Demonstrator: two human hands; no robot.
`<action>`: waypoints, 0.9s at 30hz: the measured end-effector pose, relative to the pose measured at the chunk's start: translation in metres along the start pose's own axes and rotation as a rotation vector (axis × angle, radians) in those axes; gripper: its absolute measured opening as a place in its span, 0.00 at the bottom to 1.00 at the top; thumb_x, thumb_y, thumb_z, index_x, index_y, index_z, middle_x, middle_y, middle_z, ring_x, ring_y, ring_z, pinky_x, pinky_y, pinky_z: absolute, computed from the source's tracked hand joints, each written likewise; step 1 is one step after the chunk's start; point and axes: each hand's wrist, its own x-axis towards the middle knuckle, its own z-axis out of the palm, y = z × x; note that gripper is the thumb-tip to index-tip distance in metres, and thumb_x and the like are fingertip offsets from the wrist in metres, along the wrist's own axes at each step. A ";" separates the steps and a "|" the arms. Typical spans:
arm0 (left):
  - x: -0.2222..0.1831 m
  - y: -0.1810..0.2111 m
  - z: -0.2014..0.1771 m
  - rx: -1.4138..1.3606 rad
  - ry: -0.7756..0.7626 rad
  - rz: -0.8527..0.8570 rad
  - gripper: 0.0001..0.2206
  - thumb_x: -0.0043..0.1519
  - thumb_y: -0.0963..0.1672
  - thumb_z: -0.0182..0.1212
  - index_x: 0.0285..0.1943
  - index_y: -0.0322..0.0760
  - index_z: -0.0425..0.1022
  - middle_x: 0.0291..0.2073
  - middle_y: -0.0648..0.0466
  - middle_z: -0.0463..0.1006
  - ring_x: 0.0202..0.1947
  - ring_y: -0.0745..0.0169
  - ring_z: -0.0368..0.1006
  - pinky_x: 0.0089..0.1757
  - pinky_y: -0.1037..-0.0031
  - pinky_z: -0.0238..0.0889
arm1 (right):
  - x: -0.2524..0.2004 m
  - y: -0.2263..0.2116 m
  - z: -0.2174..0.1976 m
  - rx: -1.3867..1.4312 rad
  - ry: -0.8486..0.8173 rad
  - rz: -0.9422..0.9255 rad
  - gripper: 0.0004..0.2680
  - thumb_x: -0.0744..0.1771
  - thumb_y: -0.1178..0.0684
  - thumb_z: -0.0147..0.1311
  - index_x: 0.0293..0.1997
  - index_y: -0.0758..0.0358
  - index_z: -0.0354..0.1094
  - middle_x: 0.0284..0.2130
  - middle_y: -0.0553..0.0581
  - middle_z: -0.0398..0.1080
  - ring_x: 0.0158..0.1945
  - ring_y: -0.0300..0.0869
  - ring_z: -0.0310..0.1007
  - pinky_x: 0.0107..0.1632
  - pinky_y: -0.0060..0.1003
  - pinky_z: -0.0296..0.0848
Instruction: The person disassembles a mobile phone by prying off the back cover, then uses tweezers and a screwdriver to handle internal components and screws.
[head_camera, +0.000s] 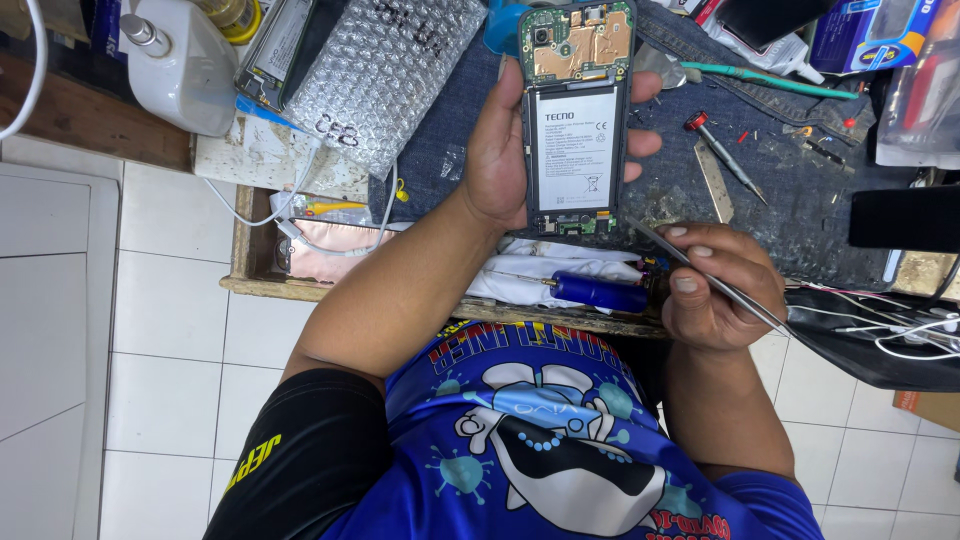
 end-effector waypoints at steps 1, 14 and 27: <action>-0.001 -0.001 0.000 0.010 -0.001 0.006 0.37 0.73 0.63 0.29 0.79 0.37 0.52 0.71 0.37 0.64 0.61 0.40 0.74 0.56 0.56 0.74 | 0.000 0.002 -0.001 0.000 0.003 -0.004 0.09 0.71 0.53 0.59 0.44 0.69 0.66 0.41 0.68 0.74 0.44 0.49 0.80 0.48 0.43 0.84; -0.002 -0.001 0.007 0.072 0.028 0.004 0.36 0.73 0.62 0.35 0.79 0.33 0.53 0.70 0.37 0.64 0.61 0.40 0.74 0.56 0.59 0.73 | -0.001 0.005 -0.010 -0.015 0.058 0.110 0.08 0.73 0.54 0.60 0.50 0.69 0.68 0.42 0.66 0.73 0.45 0.46 0.78 0.51 0.40 0.81; -0.004 -0.002 0.009 0.099 0.040 0.024 0.39 0.71 0.64 0.31 0.79 0.32 0.53 0.70 0.36 0.64 0.61 0.38 0.73 0.57 0.57 0.73 | 0.019 -0.018 0.003 -0.184 -0.003 0.010 0.06 0.70 0.59 0.60 0.46 0.70 0.67 0.42 0.67 0.74 0.42 0.48 0.79 0.47 0.38 0.81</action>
